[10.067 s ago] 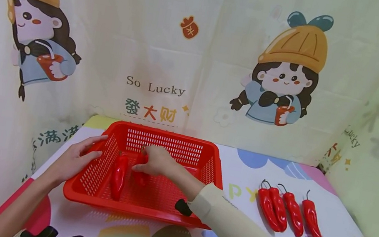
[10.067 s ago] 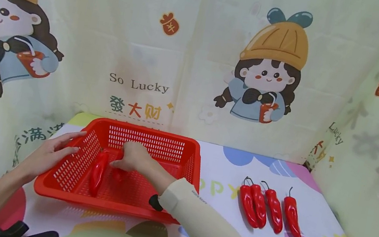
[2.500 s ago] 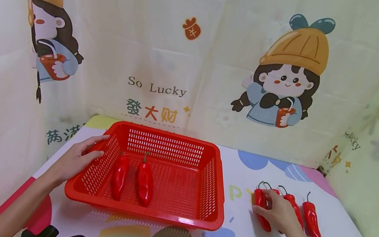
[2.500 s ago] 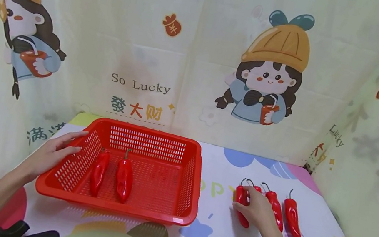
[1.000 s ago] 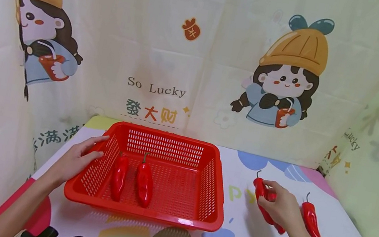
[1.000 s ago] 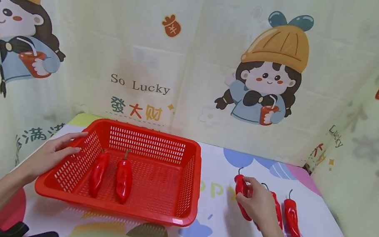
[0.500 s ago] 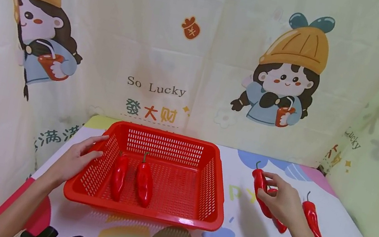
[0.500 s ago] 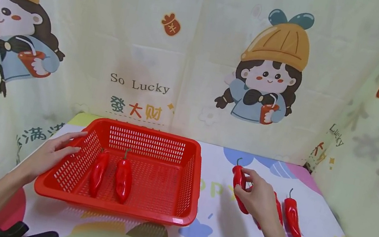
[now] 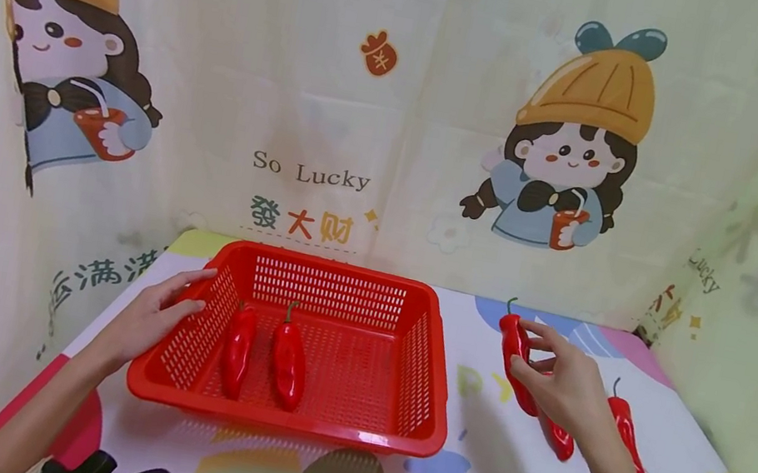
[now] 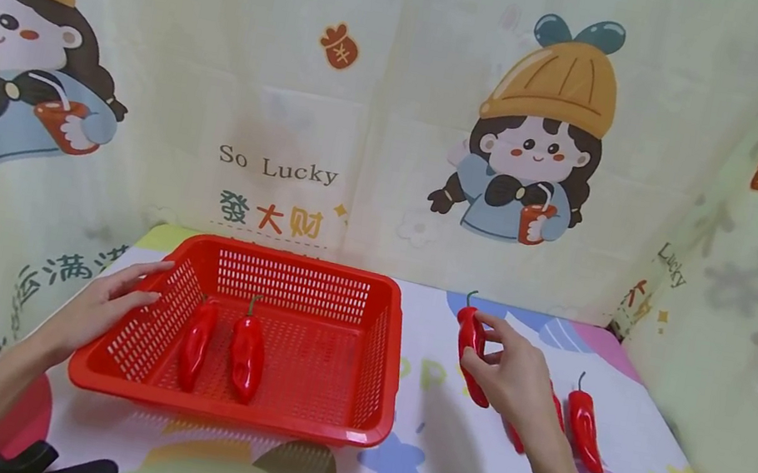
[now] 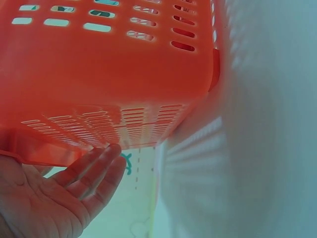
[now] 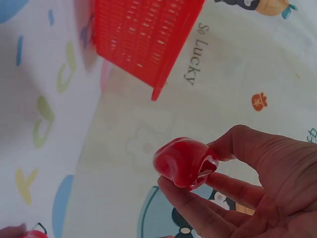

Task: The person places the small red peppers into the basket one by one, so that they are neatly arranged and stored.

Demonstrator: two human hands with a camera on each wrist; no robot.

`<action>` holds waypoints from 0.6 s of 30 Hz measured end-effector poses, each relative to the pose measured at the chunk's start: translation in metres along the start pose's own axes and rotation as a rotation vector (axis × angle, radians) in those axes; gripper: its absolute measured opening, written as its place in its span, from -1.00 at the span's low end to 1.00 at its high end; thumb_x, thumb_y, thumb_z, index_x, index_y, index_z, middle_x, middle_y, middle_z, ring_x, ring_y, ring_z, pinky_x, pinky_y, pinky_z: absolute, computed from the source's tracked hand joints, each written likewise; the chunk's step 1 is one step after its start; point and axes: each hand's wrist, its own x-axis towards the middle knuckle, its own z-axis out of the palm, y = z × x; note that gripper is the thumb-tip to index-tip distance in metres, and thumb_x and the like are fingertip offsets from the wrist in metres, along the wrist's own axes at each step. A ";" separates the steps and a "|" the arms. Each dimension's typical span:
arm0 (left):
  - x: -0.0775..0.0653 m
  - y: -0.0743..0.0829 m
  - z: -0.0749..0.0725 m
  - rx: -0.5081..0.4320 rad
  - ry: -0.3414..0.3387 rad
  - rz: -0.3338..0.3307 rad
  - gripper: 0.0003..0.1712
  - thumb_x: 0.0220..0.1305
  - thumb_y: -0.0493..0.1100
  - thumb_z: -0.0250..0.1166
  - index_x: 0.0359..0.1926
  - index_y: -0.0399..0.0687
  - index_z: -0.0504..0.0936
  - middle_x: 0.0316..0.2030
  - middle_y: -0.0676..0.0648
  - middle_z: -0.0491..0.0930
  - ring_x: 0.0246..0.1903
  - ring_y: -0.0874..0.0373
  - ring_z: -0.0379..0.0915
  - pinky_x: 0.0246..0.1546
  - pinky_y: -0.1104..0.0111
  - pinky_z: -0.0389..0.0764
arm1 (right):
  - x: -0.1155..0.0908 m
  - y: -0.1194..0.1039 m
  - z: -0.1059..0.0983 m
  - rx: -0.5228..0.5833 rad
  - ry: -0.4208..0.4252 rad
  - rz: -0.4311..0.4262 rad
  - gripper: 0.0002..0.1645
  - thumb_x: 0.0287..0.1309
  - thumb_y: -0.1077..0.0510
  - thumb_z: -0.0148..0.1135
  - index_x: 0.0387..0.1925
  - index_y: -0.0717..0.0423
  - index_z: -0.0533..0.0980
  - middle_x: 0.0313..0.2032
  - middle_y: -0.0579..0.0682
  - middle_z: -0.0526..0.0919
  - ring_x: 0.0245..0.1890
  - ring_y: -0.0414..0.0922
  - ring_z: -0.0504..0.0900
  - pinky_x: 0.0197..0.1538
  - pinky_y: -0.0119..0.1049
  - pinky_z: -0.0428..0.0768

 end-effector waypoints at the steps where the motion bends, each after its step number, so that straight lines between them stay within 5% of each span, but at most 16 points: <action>1: 0.000 0.000 0.000 0.000 0.000 0.000 -0.26 0.52 -0.05 0.18 0.60 0.14 0.13 0.37 -0.38 0.34 -0.03 -0.14 0.59 -0.24 0.16 0.78 | 0.000 -0.002 0.000 0.004 -0.001 -0.002 -0.23 0.22 0.10 0.41 0.42 0.10 0.37 0.12 0.34 0.62 -0.09 0.22 0.71 -0.35 -0.11 0.77; 18: 0.001 -0.001 0.000 0.003 -0.001 -0.007 -0.26 0.53 -0.05 0.17 0.61 0.13 0.13 0.37 -0.38 0.33 -0.01 -0.15 0.58 -0.23 0.15 0.78 | 0.004 -0.023 0.001 0.047 0.020 -0.025 -0.19 0.23 0.05 0.42 0.46 0.06 0.35 0.18 0.32 0.59 -0.05 0.22 0.71 -0.31 -0.11 0.78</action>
